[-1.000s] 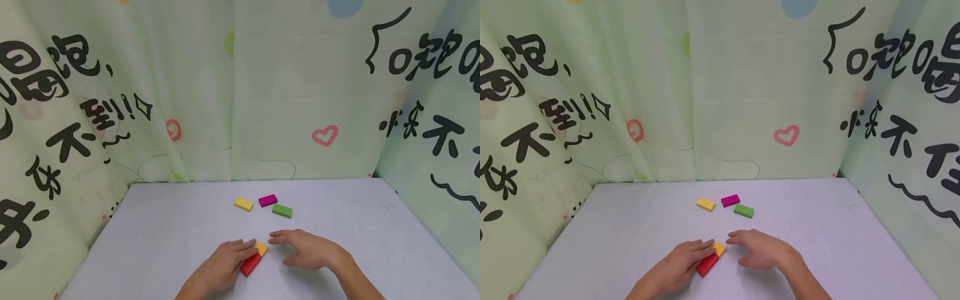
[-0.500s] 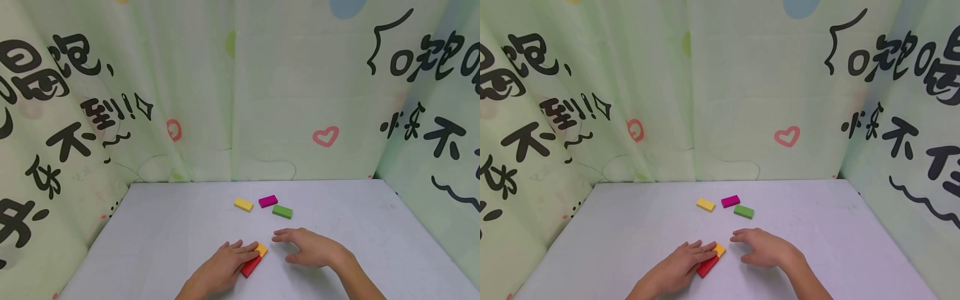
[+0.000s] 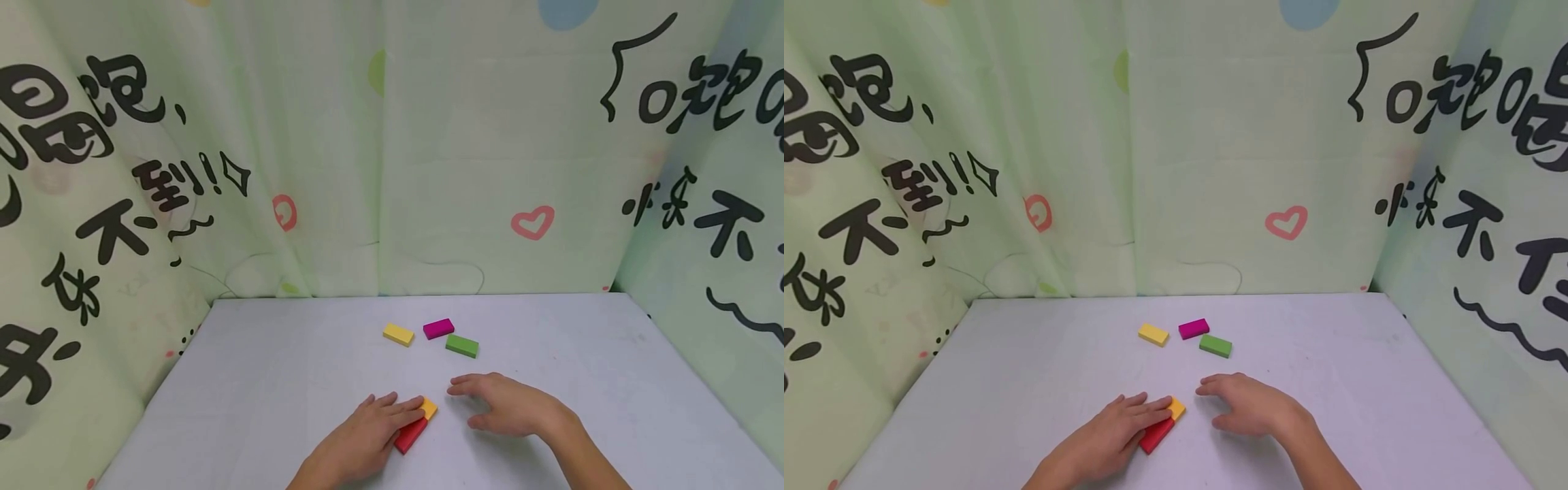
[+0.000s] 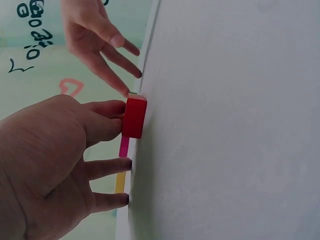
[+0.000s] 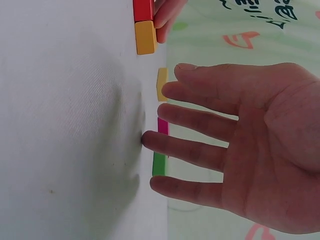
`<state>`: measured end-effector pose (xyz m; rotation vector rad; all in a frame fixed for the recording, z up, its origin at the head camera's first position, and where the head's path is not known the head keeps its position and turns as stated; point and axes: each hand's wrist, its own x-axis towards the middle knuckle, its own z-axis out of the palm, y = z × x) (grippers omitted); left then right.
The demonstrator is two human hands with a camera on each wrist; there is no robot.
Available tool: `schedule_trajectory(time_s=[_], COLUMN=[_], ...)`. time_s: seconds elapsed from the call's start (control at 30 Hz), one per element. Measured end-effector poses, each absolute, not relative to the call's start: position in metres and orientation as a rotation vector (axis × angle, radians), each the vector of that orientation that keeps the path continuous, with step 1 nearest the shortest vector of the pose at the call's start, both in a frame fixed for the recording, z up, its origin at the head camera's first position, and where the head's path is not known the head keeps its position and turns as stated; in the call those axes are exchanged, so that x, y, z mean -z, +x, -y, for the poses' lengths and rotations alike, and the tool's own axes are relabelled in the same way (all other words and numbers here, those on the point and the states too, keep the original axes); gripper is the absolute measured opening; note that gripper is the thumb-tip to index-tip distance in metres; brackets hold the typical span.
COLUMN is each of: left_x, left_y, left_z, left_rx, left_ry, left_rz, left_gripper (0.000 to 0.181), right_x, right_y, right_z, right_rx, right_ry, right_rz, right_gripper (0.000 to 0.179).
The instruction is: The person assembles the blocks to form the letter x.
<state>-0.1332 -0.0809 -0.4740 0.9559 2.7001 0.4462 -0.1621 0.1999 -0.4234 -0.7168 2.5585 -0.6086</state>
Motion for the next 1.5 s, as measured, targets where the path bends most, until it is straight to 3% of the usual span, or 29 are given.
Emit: schedule_trajectory(time_s=[1.0,1.5], left_x=[0.465,0.468], left_y=[-0.138,-0.14], left_z=[0.077,0.076], left_rx=[-0.506,-0.506], left_ry=[0.942,0.944], left_rz=[-2.667,-2.659], left_gripper=[0.043,0.041], right_x=[0.422,0.427], right_y=[-0.175,-0.204], right_z=[-0.212,-0.212], right_rx=[0.639,0.764], right_ry=[-0.628,-0.444], right_rz=[-2.789,-2.95], right_gripper=[0.038,0.036])
